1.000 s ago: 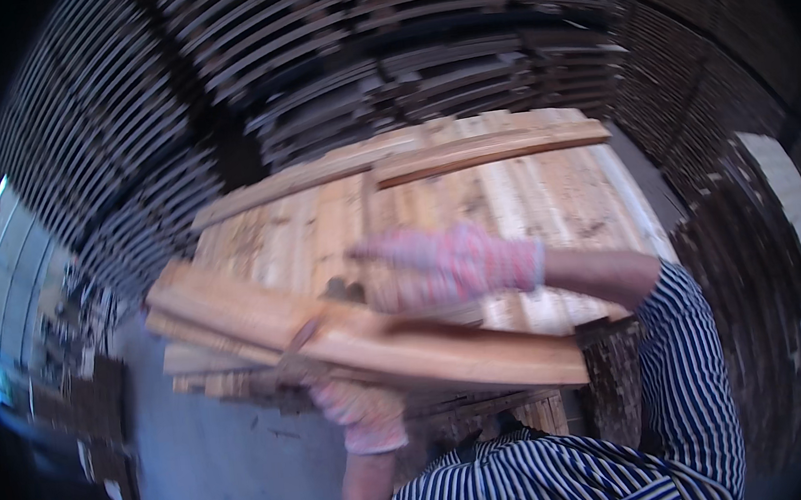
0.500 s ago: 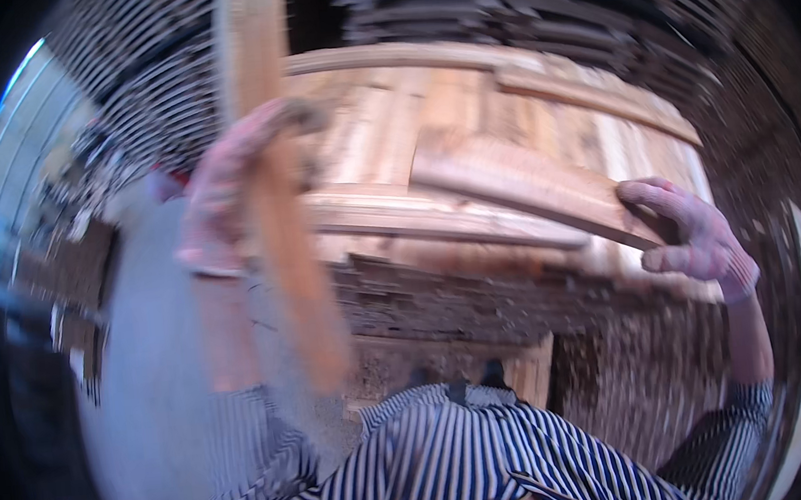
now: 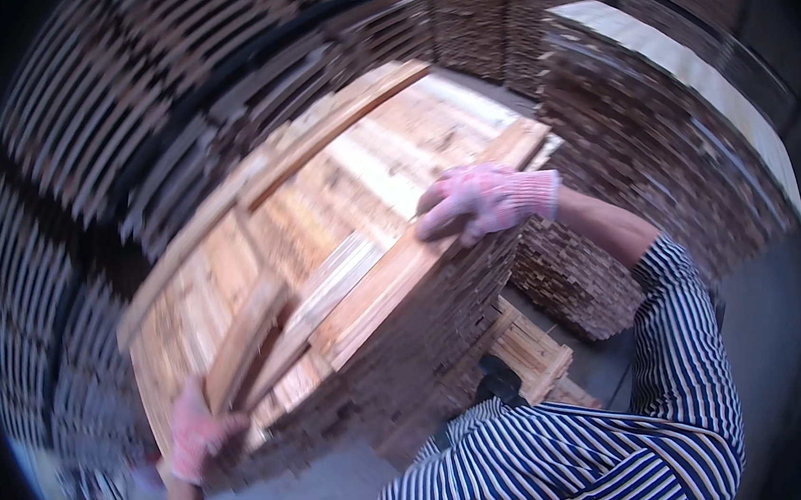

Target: The person repeatedly picks up bundles of wooden planks from a pile on the floor and stacks them onto a large, organized rack. The person wears pink gloves and a striped shirt while performing this repetitive manual labor in a workshop environment.

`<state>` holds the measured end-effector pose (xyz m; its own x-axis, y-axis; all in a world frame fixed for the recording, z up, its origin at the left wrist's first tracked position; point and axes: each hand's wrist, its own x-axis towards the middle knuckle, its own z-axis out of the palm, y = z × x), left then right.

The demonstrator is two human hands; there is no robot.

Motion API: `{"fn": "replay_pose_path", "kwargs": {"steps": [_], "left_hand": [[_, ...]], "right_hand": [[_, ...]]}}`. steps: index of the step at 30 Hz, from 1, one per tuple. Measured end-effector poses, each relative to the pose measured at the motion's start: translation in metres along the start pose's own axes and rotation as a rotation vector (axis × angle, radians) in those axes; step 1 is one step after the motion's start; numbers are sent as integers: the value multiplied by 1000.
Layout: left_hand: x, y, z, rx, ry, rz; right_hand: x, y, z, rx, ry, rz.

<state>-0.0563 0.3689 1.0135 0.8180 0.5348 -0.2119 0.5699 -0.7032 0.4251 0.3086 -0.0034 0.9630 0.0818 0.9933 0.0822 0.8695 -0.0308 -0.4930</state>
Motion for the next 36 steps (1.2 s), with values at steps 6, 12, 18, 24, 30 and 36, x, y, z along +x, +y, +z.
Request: {"fn": "replay_pose_path", "kwargs": {"steps": [6,12,18,24,30,36], "left_hand": [[44,-35,2,135,54,174],[52,-30,-5,317,39,155],[48,-6,-14,169,-56,147],[57,-11,-68,180,-43,140],[110,57,-25,-991,-83,67],[153,53,11,-688,298,387]], "right_hand": [[-6,35,-5,-34,116,109],[-9,29,-9,1,87,198],[15,7,-13,-56,-5,297],[63,-60,-9,-14,103,240],[161,-163,53,807,131,-33],[197,-147,67,740,289,192]]}}
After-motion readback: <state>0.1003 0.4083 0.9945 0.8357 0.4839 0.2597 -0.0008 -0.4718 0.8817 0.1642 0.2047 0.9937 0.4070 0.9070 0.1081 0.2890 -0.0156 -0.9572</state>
